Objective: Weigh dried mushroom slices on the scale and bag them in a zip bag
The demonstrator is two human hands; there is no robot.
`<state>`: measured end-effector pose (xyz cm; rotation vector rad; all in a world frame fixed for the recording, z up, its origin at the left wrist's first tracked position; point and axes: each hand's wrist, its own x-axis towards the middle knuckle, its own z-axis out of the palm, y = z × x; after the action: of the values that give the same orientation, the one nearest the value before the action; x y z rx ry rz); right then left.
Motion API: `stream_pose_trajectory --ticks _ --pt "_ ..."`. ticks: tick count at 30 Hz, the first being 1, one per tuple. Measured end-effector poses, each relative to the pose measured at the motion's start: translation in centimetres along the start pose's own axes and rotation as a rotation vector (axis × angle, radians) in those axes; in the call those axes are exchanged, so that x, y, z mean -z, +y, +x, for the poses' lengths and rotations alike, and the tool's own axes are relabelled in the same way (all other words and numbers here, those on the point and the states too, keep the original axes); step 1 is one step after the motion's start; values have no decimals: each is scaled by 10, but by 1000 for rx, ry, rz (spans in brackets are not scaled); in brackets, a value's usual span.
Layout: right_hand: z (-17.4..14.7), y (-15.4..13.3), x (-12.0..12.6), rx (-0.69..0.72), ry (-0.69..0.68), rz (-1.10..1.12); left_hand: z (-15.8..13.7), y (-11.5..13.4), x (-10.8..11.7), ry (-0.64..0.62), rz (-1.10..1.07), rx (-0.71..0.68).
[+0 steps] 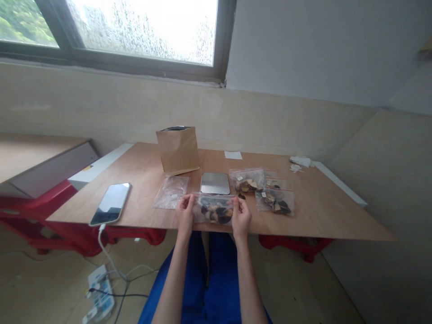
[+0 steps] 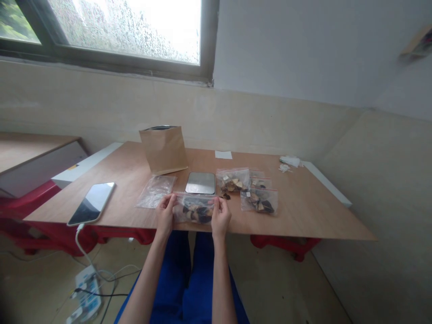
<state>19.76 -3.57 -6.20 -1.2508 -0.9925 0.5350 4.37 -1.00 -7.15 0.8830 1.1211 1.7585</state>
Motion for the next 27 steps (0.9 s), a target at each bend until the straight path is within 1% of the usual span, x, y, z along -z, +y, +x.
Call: stream_pose_trajectory --ticks 4,9,11,14,20,24,27 --pt "1 0 -2 -55 -25 63 0 4 -2 0 -3 12" --pt "4 4 0 -87 -100 129 -2 7 0 -133 -1 75" --pt "5 6 1 -93 -152 136 -3 7 1 -159 10 70" --pt "7 8 1 -109 -200 151 -3 8 0 -151 16 42" --pt "9 6 0 -123 -176 191 1 10 1 -125 19 -11" --pt "8 5 0 -126 -188 192 2 10 3 -105 17 -27" --pt "8 4 -1 -143 -181 196 2 9 4 -150 4 -4"
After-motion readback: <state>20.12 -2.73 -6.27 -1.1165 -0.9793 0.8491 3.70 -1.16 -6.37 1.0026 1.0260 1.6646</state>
